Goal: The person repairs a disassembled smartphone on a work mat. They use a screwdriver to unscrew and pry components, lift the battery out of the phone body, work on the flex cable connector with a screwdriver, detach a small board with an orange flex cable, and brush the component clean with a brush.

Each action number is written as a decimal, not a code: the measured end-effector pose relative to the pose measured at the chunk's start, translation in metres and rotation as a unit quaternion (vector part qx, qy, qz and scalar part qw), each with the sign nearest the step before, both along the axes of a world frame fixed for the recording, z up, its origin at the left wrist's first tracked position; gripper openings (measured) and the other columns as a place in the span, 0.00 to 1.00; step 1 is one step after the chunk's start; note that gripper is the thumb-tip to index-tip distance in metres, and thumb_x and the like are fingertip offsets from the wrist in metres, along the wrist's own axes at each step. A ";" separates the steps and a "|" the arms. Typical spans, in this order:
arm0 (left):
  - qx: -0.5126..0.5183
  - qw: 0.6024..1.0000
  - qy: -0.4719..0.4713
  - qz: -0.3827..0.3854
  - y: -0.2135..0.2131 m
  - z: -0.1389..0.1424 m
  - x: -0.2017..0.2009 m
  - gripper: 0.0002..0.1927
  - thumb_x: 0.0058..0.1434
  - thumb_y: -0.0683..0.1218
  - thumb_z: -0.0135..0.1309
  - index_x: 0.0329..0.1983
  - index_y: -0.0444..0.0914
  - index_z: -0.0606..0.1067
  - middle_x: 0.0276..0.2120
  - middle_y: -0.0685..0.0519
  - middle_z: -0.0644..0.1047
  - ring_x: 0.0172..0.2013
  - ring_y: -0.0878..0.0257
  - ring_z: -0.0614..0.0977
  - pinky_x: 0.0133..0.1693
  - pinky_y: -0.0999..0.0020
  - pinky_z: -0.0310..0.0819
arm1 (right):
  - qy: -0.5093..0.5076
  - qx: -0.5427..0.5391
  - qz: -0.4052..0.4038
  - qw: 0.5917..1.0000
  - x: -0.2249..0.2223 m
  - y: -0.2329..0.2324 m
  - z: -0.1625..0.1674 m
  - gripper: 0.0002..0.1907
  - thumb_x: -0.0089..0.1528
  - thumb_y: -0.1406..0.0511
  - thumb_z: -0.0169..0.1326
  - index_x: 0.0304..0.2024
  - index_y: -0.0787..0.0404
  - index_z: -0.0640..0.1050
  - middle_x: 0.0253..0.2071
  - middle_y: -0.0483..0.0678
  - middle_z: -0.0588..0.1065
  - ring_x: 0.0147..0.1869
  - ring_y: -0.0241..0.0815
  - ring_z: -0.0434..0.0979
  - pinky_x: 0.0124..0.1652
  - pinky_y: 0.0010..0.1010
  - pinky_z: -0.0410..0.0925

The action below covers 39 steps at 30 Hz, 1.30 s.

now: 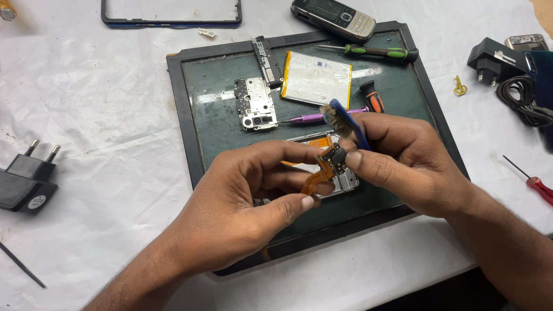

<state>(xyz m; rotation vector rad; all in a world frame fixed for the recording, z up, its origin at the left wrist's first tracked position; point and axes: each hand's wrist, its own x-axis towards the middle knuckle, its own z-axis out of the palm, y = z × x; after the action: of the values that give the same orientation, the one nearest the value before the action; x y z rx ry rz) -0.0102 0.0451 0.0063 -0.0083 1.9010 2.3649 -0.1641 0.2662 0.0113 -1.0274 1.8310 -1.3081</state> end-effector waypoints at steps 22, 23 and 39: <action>-0.043 0.993 0.047 0.095 0.000 -0.008 -0.001 0.21 0.64 0.40 0.59 0.61 0.33 0.76 0.35 0.50 0.83 0.36 0.69 0.84 0.40 0.74 0.84 | 0.254 -0.020 0.021 0.967 0.015 -0.016 0.009 0.11 0.64 0.65 0.59 0.46 0.65 0.79 0.28 0.40 0.68 0.27 0.28 0.63 0.26 0.25 0.56; -0.029 0.995 0.044 0.084 0.000 -0.008 -0.001 0.22 0.63 0.40 0.59 0.62 0.34 0.75 0.36 0.51 0.83 0.36 0.69 0.85 0.40 0.73 0.85 | 0.260 -0.020 0.022 0.965 0.016 -0.016 0.008 0.11 0.64 0.65 0.59 0.46 0.65 0.80 0.28 0.40 0.68 0.27 0.28 0.63 0.26 0.25 0.56; 0.040 0.998 0.010 0.055 -0.002 -0.010 0.004 0.21 0.60 0.40 0.63 0.57 0.31 0.76 0.44 0.50 0.84 0.44 0.66 0.86 0.48 0.68 0.86 | 0.195 -0.040 0.030 0.979 0.016 -0.010 0.007 0.13 0.64 0.68 0.54 0.51 0.66 0.75 0.30 0.41 0.70 0.29 0.28 0.65 0.29 0.21 0.61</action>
<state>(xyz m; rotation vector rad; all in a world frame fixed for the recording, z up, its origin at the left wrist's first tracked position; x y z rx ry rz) -0.0065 0.0431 -0.0034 -0.0852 1.8577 2.5203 -0.1481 0.2562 0.0180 -1.4555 2.0221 -1.2139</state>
